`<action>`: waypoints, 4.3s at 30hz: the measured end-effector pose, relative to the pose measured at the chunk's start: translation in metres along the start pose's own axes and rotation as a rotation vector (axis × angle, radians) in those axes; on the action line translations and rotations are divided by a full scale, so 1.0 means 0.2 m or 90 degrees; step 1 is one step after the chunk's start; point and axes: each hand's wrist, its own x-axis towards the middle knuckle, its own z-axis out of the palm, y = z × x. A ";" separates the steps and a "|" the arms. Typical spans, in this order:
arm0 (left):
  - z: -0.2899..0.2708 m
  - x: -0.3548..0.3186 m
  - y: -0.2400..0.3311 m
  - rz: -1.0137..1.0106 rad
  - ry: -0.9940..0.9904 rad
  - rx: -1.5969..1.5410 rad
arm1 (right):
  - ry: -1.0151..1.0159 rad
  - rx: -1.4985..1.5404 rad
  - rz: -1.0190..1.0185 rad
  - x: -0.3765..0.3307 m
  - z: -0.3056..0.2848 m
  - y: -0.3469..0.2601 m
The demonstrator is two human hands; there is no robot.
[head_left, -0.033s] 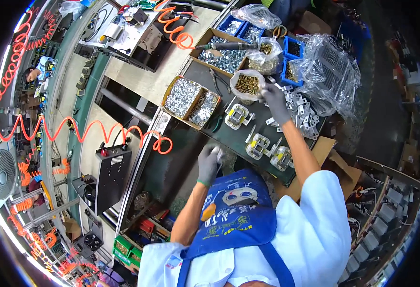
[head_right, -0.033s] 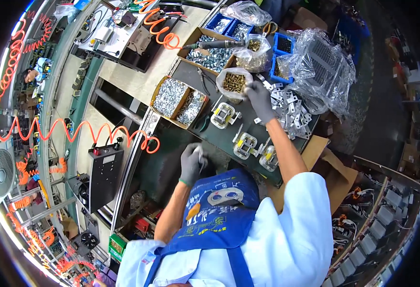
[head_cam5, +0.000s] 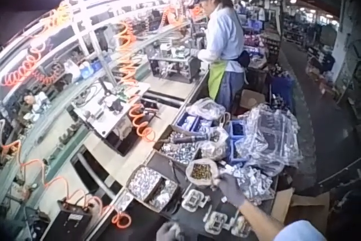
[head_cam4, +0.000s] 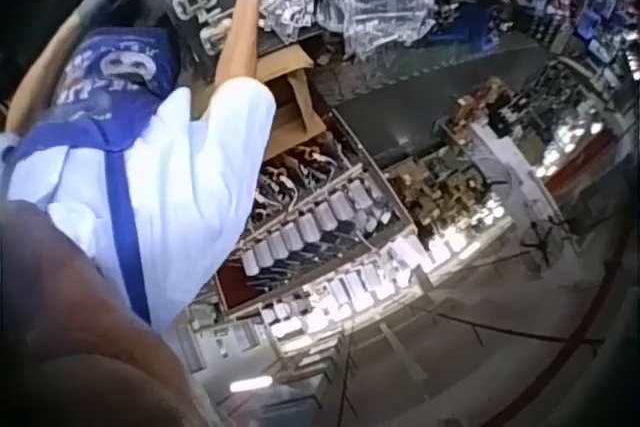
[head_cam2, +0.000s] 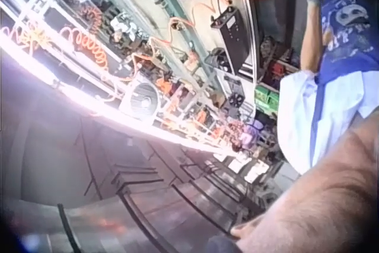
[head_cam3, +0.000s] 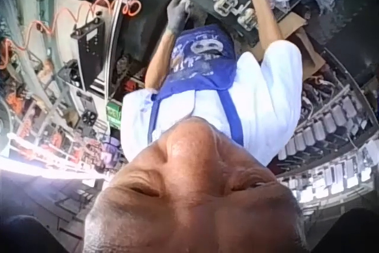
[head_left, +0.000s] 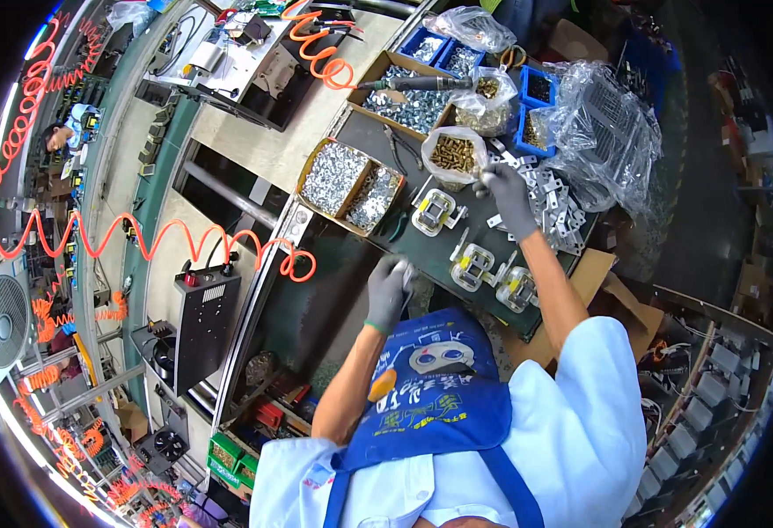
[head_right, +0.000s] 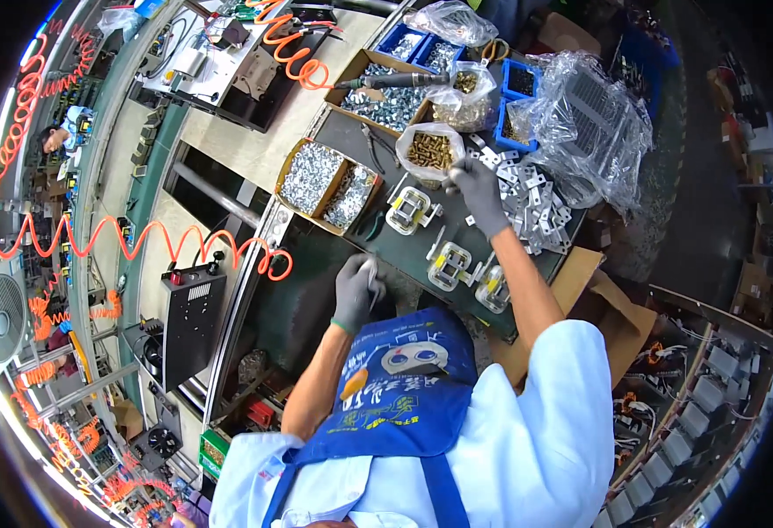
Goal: Assembling small electrical components at a factory workbench using a pneumatic screwdriver.
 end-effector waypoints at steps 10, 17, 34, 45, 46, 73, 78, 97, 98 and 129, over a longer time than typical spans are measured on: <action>0.28 0.25 0.13 -0.475 -0.393 -0.287 | -0.108 -0.287 -0.118 -0.74 0.21 -0.26; 0.21 0.29 0.25 -0.601 -0.538 -0.131 | -0.062 -0.343 -0.135 -0.80 0.33 -0.34; 0.45 0.14 0.02 -0.027 -0.298 0.258 | 0.228 -0.062 0.042 -1.07 0.31 -0.12; 0.41 0.22 -0.16 0.251 -0.260 0.435 | 0.501 -0.191 -0.054 -1.04 0.02 0.21; 0.41 0.24 -0.17 0.272 -0.256 0.463 | 0.534 -0.265 -0.065 -1.01 -0.01 0.23; 0.64 0.36 -0.43 0.425 -0.342 0.827 | 0.451 -0.685 0.165 -0.88 -0.03 0.41; 0.63 0.35 -0.45 0.446 -0.356 0.821 | 0.476 -0.637 0.114 -0.91 -0.01 0.40; 0.62 0.40 -0.45 0.493 -0.430 0.766 | 0.310 -0.305 0.150 -0.89 -0.21 0.44; 0.62 0.40 -0.44 0.491 -0.439 0.762 | 0.294 -0.241 0.196 -0.89 -0.21 0.41; 0.60 0.15 -0.26 0.705 -0.410 0.681 | 0.222 -0.441 0.327 -0.81 -0.22 0.33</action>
